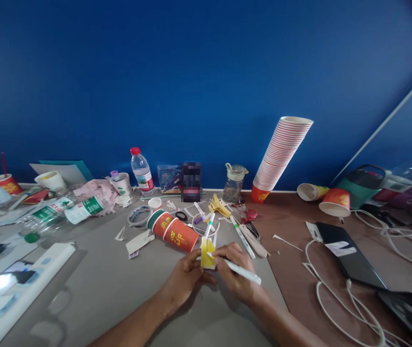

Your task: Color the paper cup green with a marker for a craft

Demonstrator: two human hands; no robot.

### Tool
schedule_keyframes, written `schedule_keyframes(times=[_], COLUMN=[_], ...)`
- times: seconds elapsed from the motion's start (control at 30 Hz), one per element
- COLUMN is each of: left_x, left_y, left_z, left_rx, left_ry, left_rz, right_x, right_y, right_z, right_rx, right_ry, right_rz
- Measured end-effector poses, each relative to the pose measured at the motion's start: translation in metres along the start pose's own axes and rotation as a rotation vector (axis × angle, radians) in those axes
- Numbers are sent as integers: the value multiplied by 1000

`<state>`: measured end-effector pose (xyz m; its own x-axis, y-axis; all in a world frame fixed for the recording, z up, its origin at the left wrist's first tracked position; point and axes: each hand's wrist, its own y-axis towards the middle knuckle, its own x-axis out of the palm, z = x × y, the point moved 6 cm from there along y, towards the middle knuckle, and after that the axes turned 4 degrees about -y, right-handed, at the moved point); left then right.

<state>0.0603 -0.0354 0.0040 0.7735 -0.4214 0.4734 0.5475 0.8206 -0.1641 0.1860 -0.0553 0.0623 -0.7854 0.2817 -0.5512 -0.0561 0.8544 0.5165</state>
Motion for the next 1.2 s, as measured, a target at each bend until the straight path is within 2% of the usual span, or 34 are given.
schedule_keyframes(times=[0.17,0.3,0.6,0.87,1.0,1.07,1.2], left_x=[0,2,4,-1,-5,-6,-7], left_y=[1,1,-2,0,0,0,1], left_z=[-1,1,2,-3,-6,-6,-6], left_rx=[5,7,-3,4,-35,-43,-30], left_ry=[17,60,105,42,-35,-46,-57], left_rz=[-5,-11,-16,5,37,49,60], right_x=[-2,-1,-2,-7,-20,-23,-15], right_y=[1,1,3,1,0,-1,-2], right_z=[-1,-2,-3,0,11,19,28], right_rx=[-59,-107,-67,10,127,212,282], right_ry=[-18,-27,-4,70,157,145,143], right_rz=[70,76,50,87,289,338,256])
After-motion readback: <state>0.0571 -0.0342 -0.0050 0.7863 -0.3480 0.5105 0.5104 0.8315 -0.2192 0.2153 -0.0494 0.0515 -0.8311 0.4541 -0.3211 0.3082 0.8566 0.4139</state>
